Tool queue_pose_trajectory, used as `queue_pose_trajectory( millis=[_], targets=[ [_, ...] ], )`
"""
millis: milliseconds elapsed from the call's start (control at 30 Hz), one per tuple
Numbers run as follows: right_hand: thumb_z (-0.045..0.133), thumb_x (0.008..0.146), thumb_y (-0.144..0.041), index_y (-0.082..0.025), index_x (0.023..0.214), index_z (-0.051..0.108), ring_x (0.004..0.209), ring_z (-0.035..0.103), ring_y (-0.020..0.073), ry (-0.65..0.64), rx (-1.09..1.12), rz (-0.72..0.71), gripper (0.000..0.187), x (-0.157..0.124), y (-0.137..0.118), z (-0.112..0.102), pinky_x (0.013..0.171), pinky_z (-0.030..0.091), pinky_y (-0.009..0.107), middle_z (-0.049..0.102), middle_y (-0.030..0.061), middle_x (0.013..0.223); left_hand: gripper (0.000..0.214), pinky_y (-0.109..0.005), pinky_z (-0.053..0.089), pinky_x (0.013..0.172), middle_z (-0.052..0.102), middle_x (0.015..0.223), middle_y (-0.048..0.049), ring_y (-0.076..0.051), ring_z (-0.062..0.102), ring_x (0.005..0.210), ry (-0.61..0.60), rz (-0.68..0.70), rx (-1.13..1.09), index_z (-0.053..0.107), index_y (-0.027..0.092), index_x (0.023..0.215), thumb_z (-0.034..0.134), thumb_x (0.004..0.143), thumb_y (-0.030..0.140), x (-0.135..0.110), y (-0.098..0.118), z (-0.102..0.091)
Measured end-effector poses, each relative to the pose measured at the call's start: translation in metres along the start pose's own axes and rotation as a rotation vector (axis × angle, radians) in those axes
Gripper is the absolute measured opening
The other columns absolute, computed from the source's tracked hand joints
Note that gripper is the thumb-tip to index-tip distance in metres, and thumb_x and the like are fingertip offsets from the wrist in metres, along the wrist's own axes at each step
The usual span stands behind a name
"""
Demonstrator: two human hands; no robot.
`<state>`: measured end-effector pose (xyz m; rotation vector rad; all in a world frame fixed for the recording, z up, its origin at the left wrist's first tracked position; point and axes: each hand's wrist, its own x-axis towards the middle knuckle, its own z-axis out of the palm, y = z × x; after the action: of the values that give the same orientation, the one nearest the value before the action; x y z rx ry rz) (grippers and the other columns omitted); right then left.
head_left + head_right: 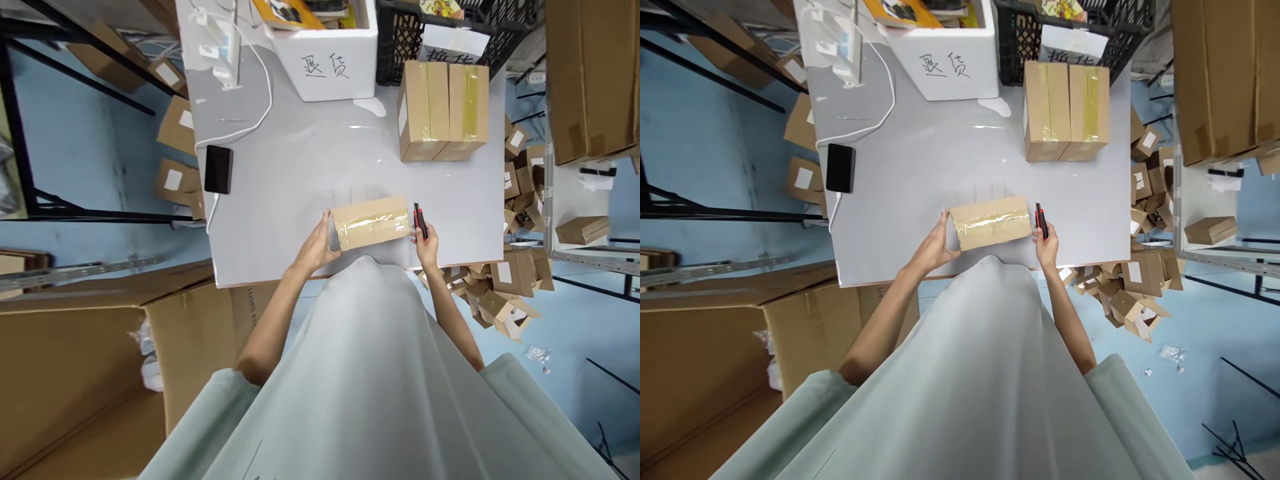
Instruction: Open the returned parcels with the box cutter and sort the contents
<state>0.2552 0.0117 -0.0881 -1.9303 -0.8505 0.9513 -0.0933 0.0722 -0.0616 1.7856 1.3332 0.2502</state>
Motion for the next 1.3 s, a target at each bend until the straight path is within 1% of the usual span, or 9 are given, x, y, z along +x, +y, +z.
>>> queue_pose_trajectory(
  millis=[167, 300, 367, 467, 533, 667, 833, 1033, 1300],
  targets=[
    [0.049, 0.104, -0.049, -0.011, 0.145, 0.061, 0.102, 0.079, 0.0229, -0.012, -0.163, -0.022, 0.058, -0.007, -0.012, 0.001, 0.082, 0.069, 0.035, 0.08, 0.0184, 0.128, 0.139, -0.056, 0.051, 0.126, 0.02, 0.187, -0.0238, -0.045, 0.047, 0.163, 0.014, -0.042, -0.302, 0.01, 0.025, 0.183, 0.088, 0.075, 0.066, 0.005, -0.003, 0.004],
    [0.042, 0.11, -0.043, -0.014, 0.151, 0.063, 0.115, 0.08, 0.0264, 0.013, -0.445, -0.228, 0.054, -0.016, -0.044, -0.008, 0.103, 0.064, 0.041, 0.081, 0.0186, 0.133, 0.105, -0.052, 0.056, 0.12, 0.04, 0.181, -0.0214, -0.037, 0.061, 0.151, 0.104, -0.064, -0.422, 0.04, 0.025, 0.173, 0.081, 0.083, 0.062, 0.015, -0.002, -0.005],
    [0.042, 0.113, -0.04, -0.017, 0.152, 0.065, 0.129, 0.077, 0.0258, -0.096, -0.536, -0.371, 0.051, -0.022, -0.069, -0.006, 0.112, 0.059, 0.039, 0.077, 0.0173, 0.145, 0.084, -0.051, 0.056, 0.12, 0.045, 0.178, -0.019, -0.033, 0.063, 0.149, 0.115, -0.047, -0.4, 0.054, 0.026, 0.162, 0.076, 0.087, 0.056, 0.019, -0.003, -0.011],
    [0.051, 0.114, -0.037, -0.023, 0.149, 0.071, 0.136, 0.074, 0.0226, -0.453, -0.631, -0.549, 0.042, -0.03, -0.107, 0.012, 0.115, 0.056, 0.033, 0.077, 0.0092, 0.15, 0.061, -0.049, 0.056, 0.119, 0.043, 0.178, -0.017, -0.032, 0.056, 0.155, 0.104, -0.003, -0.347, 0.067, 0.025, 0.144, 0.074, 0.088, 0.047, 0.022, -0.007, -0.014],
    [0.053, 0.115, -0.035, -0.027, 0.15, 0.072, 0.135, 0.074, 0.0221, -0.624, -0.727, -0.621, 0.04, -0.034, -0.128, 0.029, 0.113, 0.056, 0.033, 0.077, 0.0052, 0.15, 0.057, -0.048, 0.055, 0.12, 0.043, 0.178, -0.0165, -0.031, 0.056, 0.155, 0.084, 0.018, -0.383, 0.068, 0.025, 0.139, 0.075, 0.086, 0.043, 0.022, -0.013, -0.009],
    [0.05, 0.117, -0.036, -0.027, 0.152, 0.071, 0.125, 0.078, 0.0269, -0.756, -0.993, -0.664, 0.041, -0.032, -0.151, 0.058, 0.101, 0.059, 0.036, 0.081, 0.007, 0.142, 0.06, -0.048, 0.055, 0.12, 0.049, 0.174, -0.0151, -0.03, 0.066, 0.143, 0.068, 0.024, -0.556, 0.066, 0.026, 0.14, 0.075, 0.083, 0.043, 0.023, -0.027, 0.008],
    [0.044, 0.119, -0.039, -0.027, 0.153, 0.07, 0.122, 0.078, 0.0314, -0.785, -1.139, -0.688, 0.045, -0.024, -0.163, 0.068, 0.092, 0.057, 0.036, 0.083, 0.0088, 0.137, 0.063, -0.048, 0.056, 0.118, 0.05, 0.172, -0.0128, -0.031, 0.067, 0.141, 0.09, 0.039, -0.666, 0.066, 0.028, 0.141, 0.076, 0.08, 0.038, 0.024, -0.036, 0.021],
    [0.043, 0.119, -0.036, -0.027, 0.152, 0.069, 0.124, 0.076, 0.0303, -0.824, -1.217, -0.695, 0.043, -0.022, -0.181, 0.068, 0.088, 0.053, 0.035, 0.082, 0.0089, 0.138, 0.062, -0.044, 0.059, 0.115, 0.054, 0.17, -0.0105, -0.029, 0.069, 0.137, 0.105, 0.041, -0.661, 0.066, 0.028, 0.141, 0.075, 0.08, 0.032, 0.028, -0.037, 0.021],
    [0.043, 0.116, -0.019, -0.023, 0.153, 0.065, 0.12, 0.075, 0.0293, -0.896, -1.402, -0.755, 0.043, -0.022, -0.207, 0.084, 0.085, 0.052, 0.035, 0.079, 0.0136, 0.141, 0.065, -0.043, 0.059, 0.114, 0.061, 0.163, -0.0092, -0.027, 0.069, 0.134, 0.128, 0.02, -0.59, 0.064, 0.027, 0.144, 0.07, 0.08, 0.025, 0.03, -0.034, 0.023]
  ],
)
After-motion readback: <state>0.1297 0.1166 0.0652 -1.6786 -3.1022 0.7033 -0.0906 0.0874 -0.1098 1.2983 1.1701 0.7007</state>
